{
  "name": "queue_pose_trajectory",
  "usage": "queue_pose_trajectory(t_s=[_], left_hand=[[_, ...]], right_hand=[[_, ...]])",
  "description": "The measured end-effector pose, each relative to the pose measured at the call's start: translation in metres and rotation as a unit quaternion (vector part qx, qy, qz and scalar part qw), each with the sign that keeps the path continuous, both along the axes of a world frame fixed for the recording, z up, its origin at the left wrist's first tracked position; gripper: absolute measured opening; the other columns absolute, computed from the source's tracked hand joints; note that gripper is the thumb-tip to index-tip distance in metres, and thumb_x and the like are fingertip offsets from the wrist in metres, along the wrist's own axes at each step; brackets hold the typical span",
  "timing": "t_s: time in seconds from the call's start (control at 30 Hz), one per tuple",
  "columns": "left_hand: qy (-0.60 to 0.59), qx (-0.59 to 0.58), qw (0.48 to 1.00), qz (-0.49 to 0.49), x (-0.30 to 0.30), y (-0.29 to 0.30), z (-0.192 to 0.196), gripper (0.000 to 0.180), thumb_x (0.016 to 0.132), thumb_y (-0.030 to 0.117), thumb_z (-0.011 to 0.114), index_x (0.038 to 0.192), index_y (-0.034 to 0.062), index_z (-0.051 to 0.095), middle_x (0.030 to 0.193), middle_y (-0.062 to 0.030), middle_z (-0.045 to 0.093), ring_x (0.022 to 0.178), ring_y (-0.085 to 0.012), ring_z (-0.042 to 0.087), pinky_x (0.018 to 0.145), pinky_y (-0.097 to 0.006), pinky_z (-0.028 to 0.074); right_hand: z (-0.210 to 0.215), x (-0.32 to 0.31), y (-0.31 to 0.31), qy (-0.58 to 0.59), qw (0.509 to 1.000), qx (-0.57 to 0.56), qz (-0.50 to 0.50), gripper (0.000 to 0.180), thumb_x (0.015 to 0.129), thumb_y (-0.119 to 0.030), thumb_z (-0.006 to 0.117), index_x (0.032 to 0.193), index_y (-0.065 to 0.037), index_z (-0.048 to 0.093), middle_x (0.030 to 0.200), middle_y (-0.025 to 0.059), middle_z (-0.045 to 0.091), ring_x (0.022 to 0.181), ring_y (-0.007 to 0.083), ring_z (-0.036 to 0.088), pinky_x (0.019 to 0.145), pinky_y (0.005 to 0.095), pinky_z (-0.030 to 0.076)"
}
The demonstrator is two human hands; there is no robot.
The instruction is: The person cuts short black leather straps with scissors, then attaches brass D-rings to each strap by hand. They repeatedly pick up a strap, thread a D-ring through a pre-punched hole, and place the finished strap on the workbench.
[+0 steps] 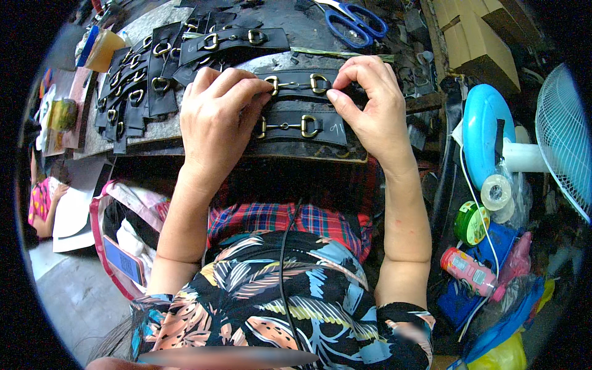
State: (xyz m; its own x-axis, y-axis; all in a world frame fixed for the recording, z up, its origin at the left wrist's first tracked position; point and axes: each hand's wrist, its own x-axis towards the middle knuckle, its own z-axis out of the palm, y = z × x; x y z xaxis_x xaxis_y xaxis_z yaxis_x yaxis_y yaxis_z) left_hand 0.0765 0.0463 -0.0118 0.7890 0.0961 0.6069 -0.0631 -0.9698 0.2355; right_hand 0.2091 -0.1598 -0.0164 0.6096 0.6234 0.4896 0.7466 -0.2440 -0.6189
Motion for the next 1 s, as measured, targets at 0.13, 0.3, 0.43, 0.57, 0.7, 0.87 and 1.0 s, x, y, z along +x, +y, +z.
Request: queue_pose_trajectory(t_s=[0.13, 0.3, 0.43, 0.57, 0.7, 0.87, 1.0], left_hand=[[-0.005, 0.001, 1.0, 0.01, 0.0006, -0.0034, 0.0004, 0.012, 0.082, 0.019, 0.078, 0.092, 0.0183, 0.072, 0.092, 0.0028, 0.064, 0.088, -0.0228, 0.058, 0.076, -0.039, 0.045], [-0.015, -0.005, 1.0, 0.004, 0.0004, -0.0023, -0.0022, 0.012, 0.084, 0.018, 0.077, 0.094, 0.018, 0.072, 0.092, 0.0026, 0.064, 0.088, -0.0239, 0.059, 0.077, -0.04, 0.045], [-0.021, -0.026, 0.999, -0.005, -0.0006, -0.0002, -0.0025, 0.012, 0.085, 0.014, 0.075, 0.097, 0.017, 0.072, 0.093, 0.0021, 0.065, 0.088, -0.0245, 0.059, 0.077, -0.04, 0.045], [0.007, -0.048, 0.999, 0.0, -0.0039, 0.0, -0.0003, 0.015, 0.088, 0.011, 0.074, 0.103, 0.0127, 0.074, 0.103, -0.0035, 0.07, 0.092, -0.029, 0.062, 0.081, -0.041, 0.049], [-0.002, -0.044, 0.999, -0.003, -0.0034, 0.0002, -0.0004, 0.015, 0.086, 0.01, 0.075, 0.101, 0.0126, 0.073, 0.099, -0.003, 0.068, 0.091, -0.0283, 0.061, 0.08, -0.041, 0.048], [-0.021, -0.047, 0.999, -0.001, -0.0012, 0.0003, -0.0037, 0.015, 0.083, 0.01, 0.076, 0.096, 0.0138, 0.072, 0.093, -0.0007, 0.065, 0.088, -0.0262, 0.059, 0.076, -0.041, 0.045], [-0.022, -0.049, 0.999, 0.003, -0.0023, 0.0007, -0.0049, 0.015, 0.082, 0.009, 0.075, 0.097, 0.0131, 0.072, 0.094, -0.0014, 0.065, 0.089, -0.0268, 0.06, 0.077, -0.041, 0.045]], right_hand=[[-0.0016, -0.0002, -0.0003, 0.01, 1.0, 0.013, -0.002, 0.019, 0.08, -0.007, 0.08, 0.093, -0.005, 0.066, 0.104, 0.0079, 0.066, 0.104, 0.0266, 0.062, 0.096, 0.0382, 0.048], [-0.0014, -0.0005, -0.0024, 0.024, 1.0, 0.011, -0.006, 0.016, 0.083, -0.006, 0.076, 0.096, -0.004, 0.066, 0.106, 0.0083, 0.067, 0.107, 0.0267, 0.063, 0.099, 0.0381, 0.048], [-0.0011, 0.0005, -0.0045, 0.048, 0.999, 0.021, 0.002, 0.012, 0.087, -0.003, 0.072, 0.097, -0.004, 0.066, 0.108, 0.0085, 0.068, 0.109, 0.0269, 0.063, 0.1, 0.0382, 0.048], [-0.0026, 0.0016, -0.0052, 0.044, 0.999, 0.023, 0.007, 0.012, 0.088, -0.003, 0.07, 0.099, -0.005, 0.069, 0.109, 0.008, 0.068, 0.11, 0.0268, 0.063, 0.101, 0.0382, 0.048], [-0.0037, -0.0005, -0.0044, 0.012, 1.0, 0.021, 0.015, 0.023, 0.087, 0.001, 0.069, 0.106, -0.009, 0.076, 0.106, 0.0065, 0.067, 0.107, 0.025, 0.062, 0.096, 0.0365, 0.049], [-0.0013, -0.0053, -0.0025, -0.009, 1.0, 0.004, 0.012, 0.033, 0.086, 0.006, 0.068, 0.109, -0.013, 0.081, 0.101, 0.0053, 0.064, 0.1, 0.0237, 0.061, 0.09, 0.0355, 0.05], [0.002, -0.0054, -0.0009, -0.023, 1.0, -0.003, 0.006, 0.027, 0.085, 0.003, 0.071, 0.105, -0.011, 0.082, 0.102, 0.0057, 0.065, 0.1, 0.0239, 0.06, 0.091, 0.0352, 0.05]])
